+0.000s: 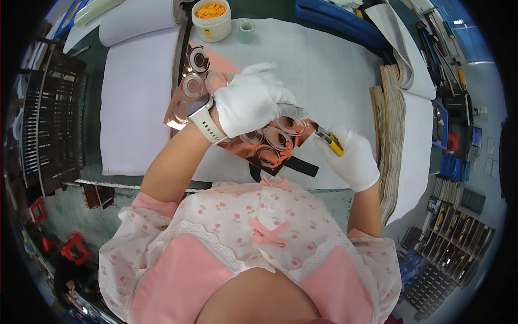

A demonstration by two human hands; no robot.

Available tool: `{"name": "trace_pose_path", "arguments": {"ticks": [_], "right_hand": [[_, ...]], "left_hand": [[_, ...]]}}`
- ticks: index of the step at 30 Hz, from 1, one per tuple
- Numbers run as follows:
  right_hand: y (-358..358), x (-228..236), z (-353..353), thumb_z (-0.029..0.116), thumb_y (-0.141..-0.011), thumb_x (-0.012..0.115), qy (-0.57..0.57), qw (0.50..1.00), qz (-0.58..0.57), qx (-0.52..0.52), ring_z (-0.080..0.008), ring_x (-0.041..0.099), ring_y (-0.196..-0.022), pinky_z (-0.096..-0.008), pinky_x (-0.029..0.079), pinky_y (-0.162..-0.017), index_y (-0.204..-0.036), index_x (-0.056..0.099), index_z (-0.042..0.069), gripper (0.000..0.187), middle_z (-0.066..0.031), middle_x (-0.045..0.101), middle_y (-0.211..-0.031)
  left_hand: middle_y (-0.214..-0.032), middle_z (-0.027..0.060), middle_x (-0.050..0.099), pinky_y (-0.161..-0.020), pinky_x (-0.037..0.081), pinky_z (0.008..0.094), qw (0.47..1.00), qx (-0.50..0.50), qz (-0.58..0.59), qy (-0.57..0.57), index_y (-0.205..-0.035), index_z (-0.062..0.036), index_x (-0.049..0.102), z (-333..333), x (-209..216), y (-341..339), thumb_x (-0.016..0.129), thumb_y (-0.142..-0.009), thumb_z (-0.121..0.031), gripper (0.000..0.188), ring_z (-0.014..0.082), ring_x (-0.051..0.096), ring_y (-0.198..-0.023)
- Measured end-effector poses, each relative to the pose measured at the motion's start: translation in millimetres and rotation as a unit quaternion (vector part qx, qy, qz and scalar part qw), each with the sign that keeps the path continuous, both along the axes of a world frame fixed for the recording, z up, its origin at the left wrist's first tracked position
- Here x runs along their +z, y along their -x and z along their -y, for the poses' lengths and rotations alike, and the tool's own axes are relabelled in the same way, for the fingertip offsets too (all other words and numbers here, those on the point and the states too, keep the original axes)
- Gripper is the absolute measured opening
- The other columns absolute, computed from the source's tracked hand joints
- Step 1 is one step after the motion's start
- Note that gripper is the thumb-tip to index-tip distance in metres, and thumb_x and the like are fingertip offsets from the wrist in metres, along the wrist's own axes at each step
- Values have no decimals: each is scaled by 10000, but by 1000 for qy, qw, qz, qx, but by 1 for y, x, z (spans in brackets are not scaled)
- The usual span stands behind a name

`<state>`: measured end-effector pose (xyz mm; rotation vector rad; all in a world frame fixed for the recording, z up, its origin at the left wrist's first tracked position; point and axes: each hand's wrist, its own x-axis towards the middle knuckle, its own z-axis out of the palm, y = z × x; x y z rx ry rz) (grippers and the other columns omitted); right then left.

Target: The person uses pliers to cut circular shapes from a sheet of copper foil. They repeatedly pick up the foil sheet, cut out individual circles, and place the finished pieces into a white paper book. The process involves precise hand movements to separate the circles from the surrounding material.

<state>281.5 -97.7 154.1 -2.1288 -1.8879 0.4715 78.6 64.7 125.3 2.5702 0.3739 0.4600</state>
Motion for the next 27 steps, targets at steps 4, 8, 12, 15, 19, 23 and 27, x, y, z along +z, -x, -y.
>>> {"name": "trace_pose_path", "arguments": {"ticks": [4,8,12,15,19,23,27], "right_hand": [[3,7,2,305,-783,698,4,999,-22,-32,-340,578,-604,-386,455,-529,-791,628,47,267,-155,581,-658],[2,10,2,306,-785,698,-12,999,-32,-34,-342,568,-585,-378,451,-524,-781,623,36,280,-164,569,-643],[-4,6,3,286,-789,700,-4,1000,-22,-18,-339,556,-565,-369,451,-522,-779,617,27,272,-165,561,-628],[-10,4,4,272,-786,709,33,998,-46,-1,-318,544,-547,-348,452,-527,-804,620,16,272,-165,562,-629],[-13,1,6,282,-775,726,87,983,-162,14,-272,533,-537,-317,452,-547,-865,635,5,305,-164,569,-640],[-15,1,7,310,-766,738,85,978,-188,10,-260,543,-554,-320,456,-568,-885,643,4,342,-165,574,-657],[-14,5,4,332,-762,739,98,984,-146,-2,-272,546,-568,-331,453,-569,-863,639,1,361,-170,575,-671]], "left_hand": [[-862,60,657,-1013,366,379,998,49,28,3,-880,-138,716,7,-2,-9,657,-793,-262,162,286,545,-1040],[-883,61,657,-1004,374,378,998,55,26,4,-886,-150,719,11,2,-10,660,-798,-262,153,305,541,-1027],[-826,46,663,-1019,367,377,995,51,89,6,-850,-158,723,12,-8,-10,654,-802,-247,122,262,573,-925],[-785,25,669,-1034,360,381,995,25,88,31,-833,-158,725,9,-13,-12,647,-806,-221,104,221,588,-838],[-783,-4,676,-1046,353,382,993,-5,89,76,-842,-160,731,10,-4,-12,641,-807,-195,102,196,585,-788],[-804,-25,680,-1050,350,376,995,7,91,30,-869,-180,738,12,-14,-9,641,-811,-193,113,185,578,-811],[-810,-33,679,-1052,349,372,995,34,69,66,-871,-192,740,12,-11,-11,649,-813,-212,110,177,571,-845]]}}
